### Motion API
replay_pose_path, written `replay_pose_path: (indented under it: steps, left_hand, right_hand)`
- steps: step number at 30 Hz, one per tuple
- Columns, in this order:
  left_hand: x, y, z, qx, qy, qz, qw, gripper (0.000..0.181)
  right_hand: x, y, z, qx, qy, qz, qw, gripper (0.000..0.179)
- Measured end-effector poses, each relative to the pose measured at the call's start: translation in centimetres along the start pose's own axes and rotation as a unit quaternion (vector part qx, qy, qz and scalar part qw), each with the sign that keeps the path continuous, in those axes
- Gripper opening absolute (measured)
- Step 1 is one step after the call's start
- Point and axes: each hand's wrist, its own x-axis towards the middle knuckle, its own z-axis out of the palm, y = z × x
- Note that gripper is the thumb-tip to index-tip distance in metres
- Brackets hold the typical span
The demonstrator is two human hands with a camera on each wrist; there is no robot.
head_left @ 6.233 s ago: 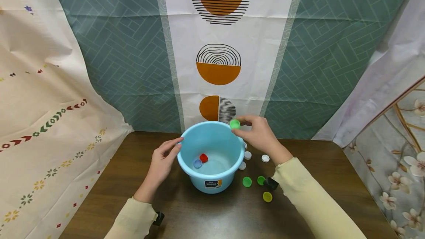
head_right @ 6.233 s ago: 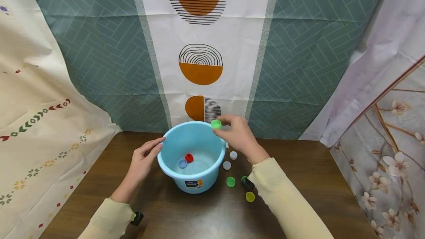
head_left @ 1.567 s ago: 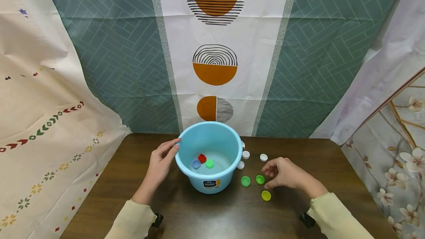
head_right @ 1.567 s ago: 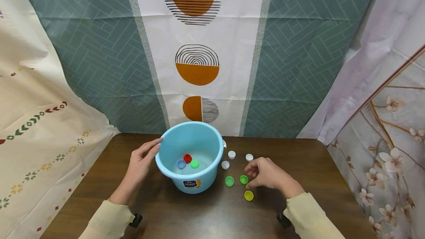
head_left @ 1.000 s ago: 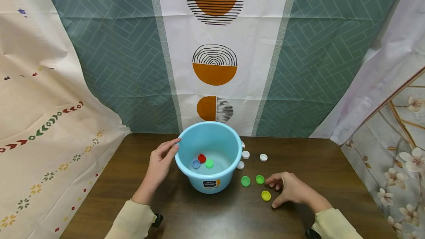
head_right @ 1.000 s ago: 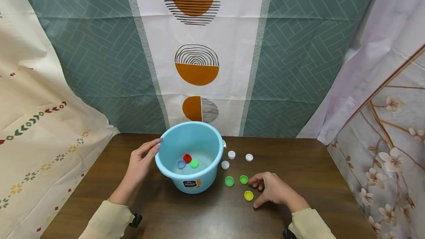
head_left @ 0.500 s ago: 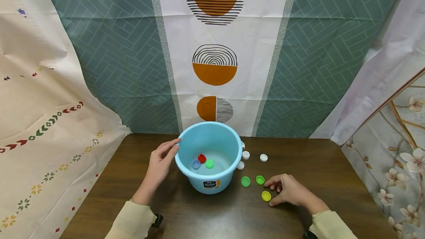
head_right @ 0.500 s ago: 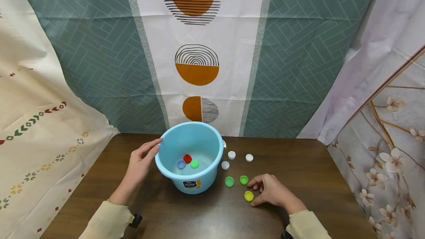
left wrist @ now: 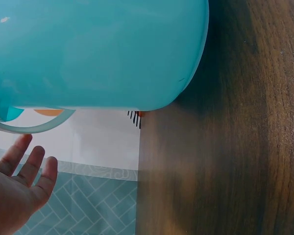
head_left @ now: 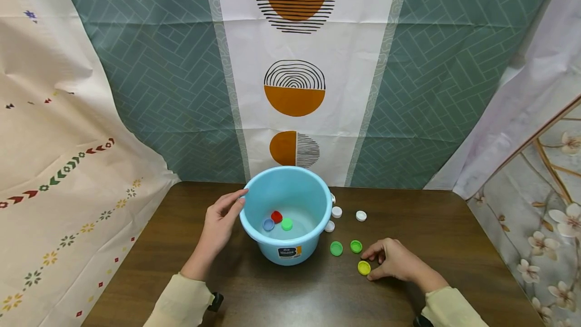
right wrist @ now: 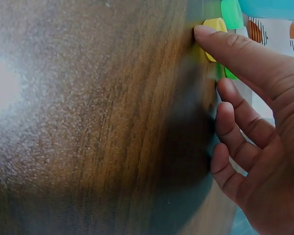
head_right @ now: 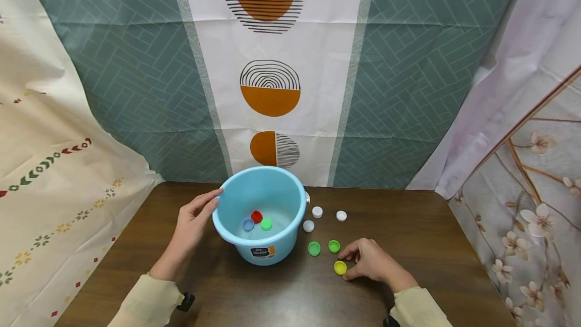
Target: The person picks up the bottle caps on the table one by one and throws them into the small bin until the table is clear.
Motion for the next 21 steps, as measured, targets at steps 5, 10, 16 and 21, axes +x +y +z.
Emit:
replay_pose_path:
  steps: [5,10,16,21]
  left_hand:
    - [0.01,0.09,0.04,-0.001,0.001,-0.001,1.0000,0.030]
    - [-0.01,0.15,0.06,-0.005,0.000,0.001,1.0000,0.029]
    - [-0.01,0.13,0.04,-0.005,-0.001,-0.001,1.0000,0.029]
    - [0.07,0.13,0.01,0.002,-0.001,-0.003,1.0000,0.030]
  right_hand:
    - [0.04,-0.10,0.05,0.000,-0.005,-0.001,1.0000,0.041]
    - [-0.08,-0.31,0.11,0.001,-0.005,-0.010,0.9999,0.035]
    - [-0.07,-0.45,0.12,-0.004,-0.005,-0.009,0.9999,0.033]
    - [-0.04,-0.43,-0.38,0.005,-0.007,0.001,1.0000,0.030]
